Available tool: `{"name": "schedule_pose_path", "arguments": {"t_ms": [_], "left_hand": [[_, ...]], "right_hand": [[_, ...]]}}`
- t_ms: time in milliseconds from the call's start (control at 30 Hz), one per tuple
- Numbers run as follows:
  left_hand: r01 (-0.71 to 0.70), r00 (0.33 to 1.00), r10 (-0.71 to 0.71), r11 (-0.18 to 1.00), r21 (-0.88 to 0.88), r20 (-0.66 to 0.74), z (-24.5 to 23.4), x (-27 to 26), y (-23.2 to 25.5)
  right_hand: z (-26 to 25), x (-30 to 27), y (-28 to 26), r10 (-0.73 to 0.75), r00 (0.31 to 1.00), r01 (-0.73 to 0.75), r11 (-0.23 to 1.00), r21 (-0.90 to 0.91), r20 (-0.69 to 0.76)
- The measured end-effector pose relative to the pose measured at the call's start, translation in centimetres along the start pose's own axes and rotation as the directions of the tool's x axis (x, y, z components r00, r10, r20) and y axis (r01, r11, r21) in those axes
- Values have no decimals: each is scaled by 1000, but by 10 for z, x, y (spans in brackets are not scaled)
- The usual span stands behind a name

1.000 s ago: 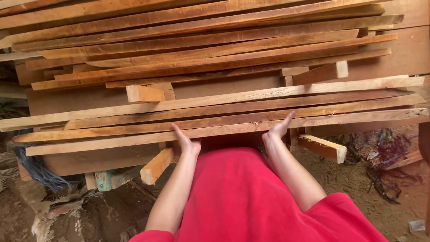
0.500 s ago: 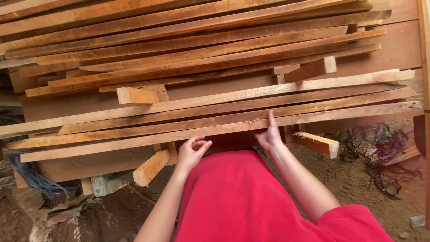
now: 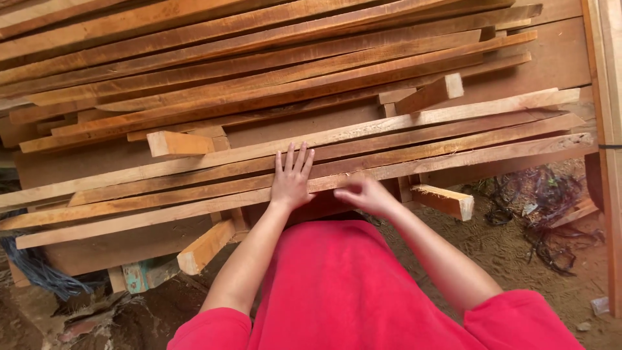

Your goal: Bundling multiple wooden planks together using flexible ties in a workshop environment.

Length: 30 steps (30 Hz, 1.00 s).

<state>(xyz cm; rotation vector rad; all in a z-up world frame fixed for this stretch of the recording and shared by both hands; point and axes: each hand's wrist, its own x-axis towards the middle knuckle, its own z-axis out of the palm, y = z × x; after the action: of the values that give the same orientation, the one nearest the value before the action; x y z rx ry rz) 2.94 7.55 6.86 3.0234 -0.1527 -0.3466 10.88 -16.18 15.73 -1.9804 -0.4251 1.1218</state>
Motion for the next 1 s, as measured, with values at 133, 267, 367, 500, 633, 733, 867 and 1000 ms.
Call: {"name": "schedule_pose_path", "arguments": {"t_ms": [133,267,367,500,633,733,867,1000], "left_hand": [[46,996,-42,998,39,-84,28,-13,10],[45,986,-29,994,100,-161,47,-13,9],[67,960,-28,989,133,-280,55,-11,9],[72,947,-21,986,147,-321,56,-14,10],[74,953,-37,991,111,-302,47,-19,10],[79,960,-50,992,95,-277,43,-21,6],[80,971,-61,994,73,-231,41,-27,-1],[115,991,-110,991,66,-72,41,-15,-1]], "right_hand": [[-16,114,30,-458,795,368,885,-285,-397],[-38,162,-25,-42,998,-8,700,-714,-53],[-39,194,-24,302,949,-96,542,-835,86],[-41,208,-32,413,867,-116,711,-694,278],[-41,200,-52,406,865,-115,732,-672,295],[-24,219,-40,372,870,-73,744,-664,322],[-14,222,-48,342,880,-42,746,-664,329],[-27,218,-67,344,886,-23,703,-710,312]]}}
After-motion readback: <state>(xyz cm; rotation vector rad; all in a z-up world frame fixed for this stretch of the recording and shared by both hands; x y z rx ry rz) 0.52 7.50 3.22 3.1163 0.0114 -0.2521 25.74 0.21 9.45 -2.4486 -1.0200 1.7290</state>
